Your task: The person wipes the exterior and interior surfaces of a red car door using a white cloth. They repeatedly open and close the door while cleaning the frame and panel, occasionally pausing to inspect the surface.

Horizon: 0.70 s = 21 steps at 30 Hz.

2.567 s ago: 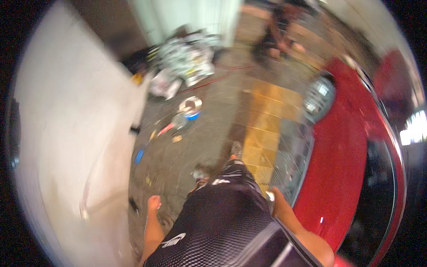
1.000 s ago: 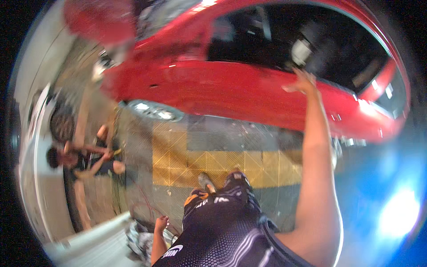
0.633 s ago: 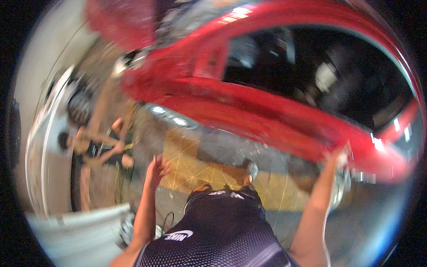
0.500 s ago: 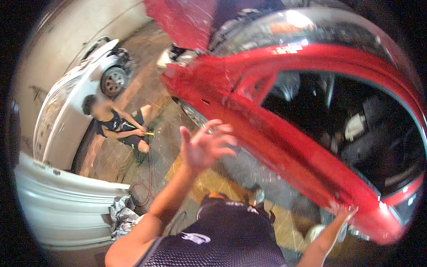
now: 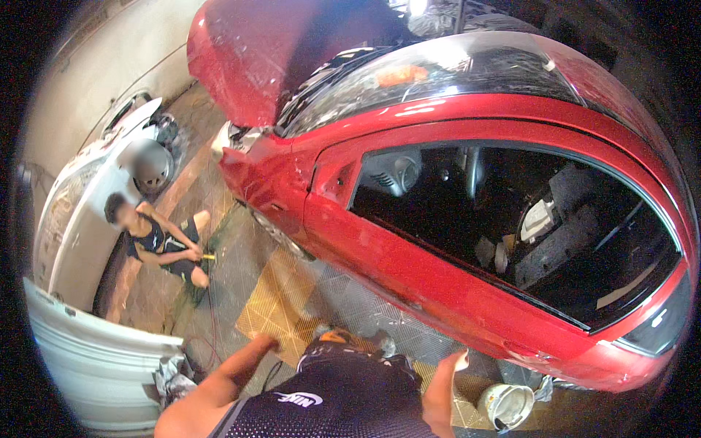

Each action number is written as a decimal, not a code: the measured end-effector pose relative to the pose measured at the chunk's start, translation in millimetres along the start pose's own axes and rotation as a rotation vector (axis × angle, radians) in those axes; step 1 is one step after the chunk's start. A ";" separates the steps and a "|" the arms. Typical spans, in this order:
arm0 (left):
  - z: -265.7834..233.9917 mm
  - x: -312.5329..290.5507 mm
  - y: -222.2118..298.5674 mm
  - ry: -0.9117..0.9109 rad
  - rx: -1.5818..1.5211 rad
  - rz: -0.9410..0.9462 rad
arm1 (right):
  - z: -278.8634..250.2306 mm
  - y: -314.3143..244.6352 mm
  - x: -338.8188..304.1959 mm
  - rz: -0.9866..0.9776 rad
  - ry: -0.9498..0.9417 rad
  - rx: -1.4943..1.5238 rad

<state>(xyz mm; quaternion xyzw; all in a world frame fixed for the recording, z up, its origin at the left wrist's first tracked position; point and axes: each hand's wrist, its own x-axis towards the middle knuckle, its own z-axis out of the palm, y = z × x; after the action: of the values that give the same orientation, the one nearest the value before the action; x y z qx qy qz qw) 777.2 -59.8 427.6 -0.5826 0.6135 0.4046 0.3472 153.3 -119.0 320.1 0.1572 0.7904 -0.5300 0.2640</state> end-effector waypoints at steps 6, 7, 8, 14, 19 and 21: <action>50.6 31.3 -65.7 0.088 -0.674 -0.030 | -75.5 -103.6 -2.8 -0.092 0.233 0.412; 23.0 30.8 -39.6 0.101 -0.984 -0.156 | -96.3 -131.9 11.9 -0.151 0.277 0.420; 22.7 35.3 -35.6 0.332 -0.920 -0.062 | -101.3 -157.5 23.6 -0.189 0.280 0.409; -115.1 14.3 76.9 0.817 -0.971 0.362 | -93.1 -222.7 39.0 -0.248 0.268 0.355; -304.2 -153.7 198.1 0.744 -1.284 1.266 | -78.5 -238.3 45.7 -0.278 0.218 0.336; -348.1 -193.7 241.5 1.246 -0.247 1.408 | -76.2 -246.0 47.0 -0.305 0.201 0.331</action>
<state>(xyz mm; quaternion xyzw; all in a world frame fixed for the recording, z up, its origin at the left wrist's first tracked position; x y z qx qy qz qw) 568.0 -290.9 773.8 -0.2223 0.8518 0.1993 -0.4305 -33.9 -145.9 501.1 0.1291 0.7298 -0.6675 0.0714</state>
